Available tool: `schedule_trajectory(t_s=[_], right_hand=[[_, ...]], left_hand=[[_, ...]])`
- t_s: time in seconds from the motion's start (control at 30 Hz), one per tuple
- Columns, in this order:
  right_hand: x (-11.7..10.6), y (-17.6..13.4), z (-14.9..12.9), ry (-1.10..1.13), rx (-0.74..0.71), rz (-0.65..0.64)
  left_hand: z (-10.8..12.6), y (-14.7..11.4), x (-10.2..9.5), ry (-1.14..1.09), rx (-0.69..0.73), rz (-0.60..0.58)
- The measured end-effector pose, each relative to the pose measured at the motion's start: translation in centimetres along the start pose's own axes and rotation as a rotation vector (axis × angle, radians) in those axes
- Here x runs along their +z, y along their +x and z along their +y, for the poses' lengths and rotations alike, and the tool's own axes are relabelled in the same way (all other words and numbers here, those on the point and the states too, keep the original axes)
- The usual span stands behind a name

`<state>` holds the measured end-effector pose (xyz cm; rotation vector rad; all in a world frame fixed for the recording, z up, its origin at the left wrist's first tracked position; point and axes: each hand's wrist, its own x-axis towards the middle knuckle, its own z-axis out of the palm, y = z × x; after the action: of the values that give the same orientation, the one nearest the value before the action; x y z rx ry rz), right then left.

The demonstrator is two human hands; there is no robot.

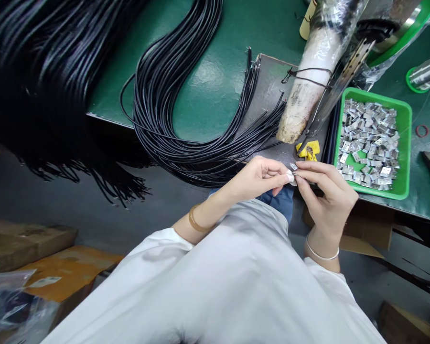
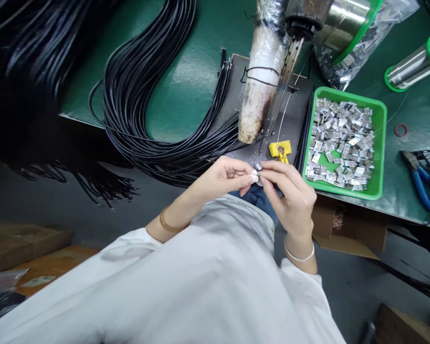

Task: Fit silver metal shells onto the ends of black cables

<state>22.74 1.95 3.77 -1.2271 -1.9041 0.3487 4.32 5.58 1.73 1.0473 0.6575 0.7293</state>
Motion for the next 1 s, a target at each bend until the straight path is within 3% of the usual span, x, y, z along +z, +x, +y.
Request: schedule_trajectory(t_s=[0.23, 0.33, 0.5, 0.6, 0.73, 0.9, 1.0], right_hand=[[-0.5, -0.1, 0.2, -0.071, -0.057, -0.086], [-0.2, 0.0, -0.1, -0.043, -0.021, -0.062], [0.8, 0.0, -0.3, 0.171, 0.146, 0.088], [1.3, -0.1, 0.2, 0.378, 0.254, 0.077], [1.6, 0.0, 0.6, 0.535, 0.279, 0.041], [1.3, 0.4, -0.5, 0.221, 0.187, 0.388], [1.1, 0.0, -1.3, 0.079, 0.054, 0.367]], left_hand=[[-0.2, -0.1, 0.1, 0.019, -0.021, 0.012], [-0.1, -0.1, 0.2, 0.01, -0.027, 0.015], [0.3, -0.3, 0.4, -0.058, -0.047, -0.015], [0.3, -0.3, 0.2, -0.125, -0.036, -0.031], [-0.5, -0.3, -0.2, -0.183, -0.01, -0.002], [-0.8, -0.1, 0.1, -0.193, 0.074, 0.237], [-0.4, 0.0, 0.6, -0.151, 0.079, 0.284]])
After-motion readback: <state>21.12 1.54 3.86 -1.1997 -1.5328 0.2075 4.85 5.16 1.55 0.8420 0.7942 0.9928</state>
